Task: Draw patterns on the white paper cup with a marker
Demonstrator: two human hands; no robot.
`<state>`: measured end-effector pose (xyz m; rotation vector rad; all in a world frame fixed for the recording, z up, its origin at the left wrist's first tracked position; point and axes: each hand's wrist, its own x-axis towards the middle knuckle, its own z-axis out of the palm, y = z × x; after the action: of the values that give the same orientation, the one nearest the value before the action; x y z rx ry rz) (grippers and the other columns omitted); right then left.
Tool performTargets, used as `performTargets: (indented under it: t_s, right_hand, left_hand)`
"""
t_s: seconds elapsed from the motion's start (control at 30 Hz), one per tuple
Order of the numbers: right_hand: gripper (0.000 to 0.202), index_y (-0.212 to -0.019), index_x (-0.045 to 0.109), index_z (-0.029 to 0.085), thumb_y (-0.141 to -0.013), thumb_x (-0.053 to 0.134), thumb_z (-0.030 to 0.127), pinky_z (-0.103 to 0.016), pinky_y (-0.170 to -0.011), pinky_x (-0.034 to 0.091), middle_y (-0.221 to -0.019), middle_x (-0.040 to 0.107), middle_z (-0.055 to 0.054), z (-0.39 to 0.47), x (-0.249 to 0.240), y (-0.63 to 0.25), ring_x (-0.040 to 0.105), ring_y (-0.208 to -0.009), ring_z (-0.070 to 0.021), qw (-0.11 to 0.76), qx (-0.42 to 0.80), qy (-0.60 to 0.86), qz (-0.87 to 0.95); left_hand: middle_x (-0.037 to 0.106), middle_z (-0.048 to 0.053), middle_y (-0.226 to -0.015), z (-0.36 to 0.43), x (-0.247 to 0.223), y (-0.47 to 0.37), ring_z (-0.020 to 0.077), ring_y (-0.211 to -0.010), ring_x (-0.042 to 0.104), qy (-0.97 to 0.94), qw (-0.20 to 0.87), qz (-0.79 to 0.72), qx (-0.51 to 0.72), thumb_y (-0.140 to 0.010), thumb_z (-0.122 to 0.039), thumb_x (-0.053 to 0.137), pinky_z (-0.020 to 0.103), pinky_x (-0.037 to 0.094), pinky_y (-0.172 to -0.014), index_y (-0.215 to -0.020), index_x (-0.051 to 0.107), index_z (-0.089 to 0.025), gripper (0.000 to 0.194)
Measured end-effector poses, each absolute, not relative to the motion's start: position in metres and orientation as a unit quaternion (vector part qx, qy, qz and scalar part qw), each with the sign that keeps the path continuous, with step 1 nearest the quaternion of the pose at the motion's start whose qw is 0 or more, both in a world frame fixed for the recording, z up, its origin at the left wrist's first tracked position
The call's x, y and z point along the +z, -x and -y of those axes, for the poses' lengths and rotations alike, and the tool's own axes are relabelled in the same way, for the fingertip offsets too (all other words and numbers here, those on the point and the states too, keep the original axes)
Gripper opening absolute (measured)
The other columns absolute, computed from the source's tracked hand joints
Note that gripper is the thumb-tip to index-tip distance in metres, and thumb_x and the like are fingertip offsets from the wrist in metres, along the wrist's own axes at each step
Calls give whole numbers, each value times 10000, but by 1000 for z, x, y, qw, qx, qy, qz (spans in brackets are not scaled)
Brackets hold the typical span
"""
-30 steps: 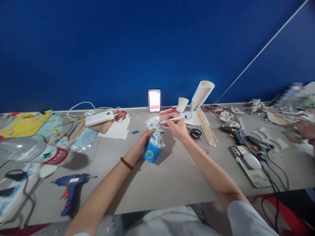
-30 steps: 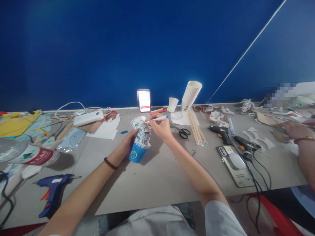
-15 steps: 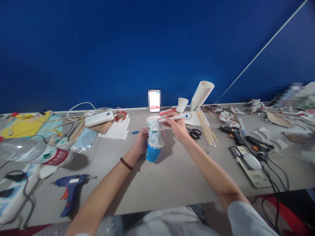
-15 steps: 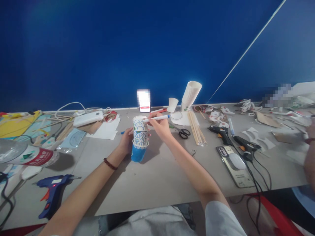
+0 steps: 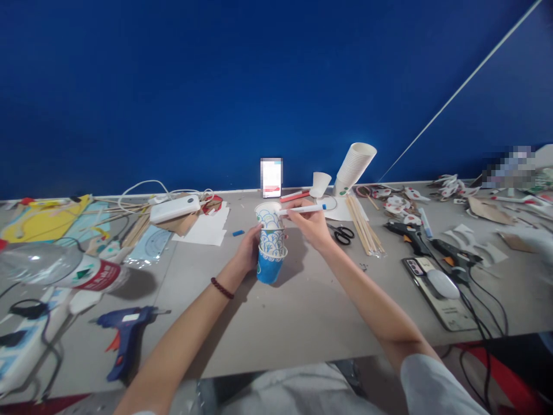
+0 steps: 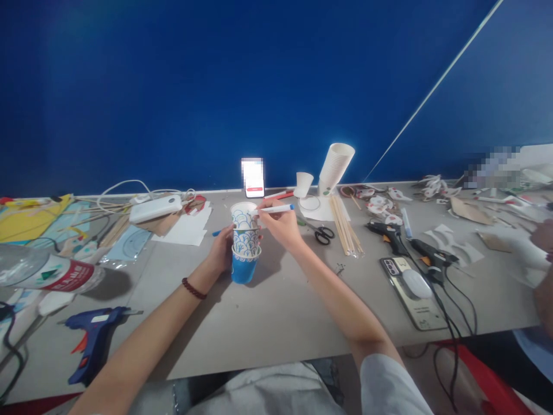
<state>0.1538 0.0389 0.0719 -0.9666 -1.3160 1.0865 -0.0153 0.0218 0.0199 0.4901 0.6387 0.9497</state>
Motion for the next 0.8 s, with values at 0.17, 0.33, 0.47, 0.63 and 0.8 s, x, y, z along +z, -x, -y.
performTargets:
  t_s: [0.17, 0.33, 0.47, 0.63, 0.8]
  right_hand:
    - [117, -807, 638, 213, -748, 667, 309, -302, -659, 570, -835, 687, -16, -37, 74, -152, 698, -769, -173, 552, 456, 418, 559]
    - [119, -802, 634, 216, -740, 665, 314, -302, -650, 558, -822, 677, -13, -37, 75, -152, 678, -744, -166, 544, 456, 423, 563]
    - [111, -801, 632, 220, -740, 661, 307, -305, -646, 550, -804, 668, -7, -37, 75, -153, 665, -716, -159, 546, 457, 419, 564]
    - [90, -803, 635, 217, -748, 654, 285, -305, -658, 554, -800, 677, -7, -37, 74, -153, 686, -745, -168, 544, 456, 418, 567]
    - [69, -802, 638, 218, -752, 659, 261, -295, -647, 555, -793, 681, -3, -38, 72, -152, 703, -759, -176, 554, 463, 406, 561]
  left_hand:
    - [764, 167, -1048, -22, 18, 15, 331, -997, 724, -236, 811, -292, 449, -845, -427, 583, 458, 558, -879, -1211, 665, -98, 499]
    - [767, 171, -1010, -23, 14, 16, 335, -993, 725, -239, 803, -303, 453, -859, -431, 582, 466, 556, -886, -1170, 680, -93, 470]
    - [769, 172, -995, -23, 13, 16, 328, -972, 729, -233, 806, -311, 446, -870, -431, 571, 467, 556, -887, -1137, 691, -93, 448]
    - [770, 170, -993, -24, 12, 16, 331, -993, 726, -233, 808, -309, 445, -863, -434, 580, 470, 553, -896, -1107, 699, -104, 428]
    - [772, 165, -982, -24, 12, 15, 330, -968, 731, -236, 805, -306, 450, -854, -429, 592, 470, 556, -889, -1103, 701, -106, 421]
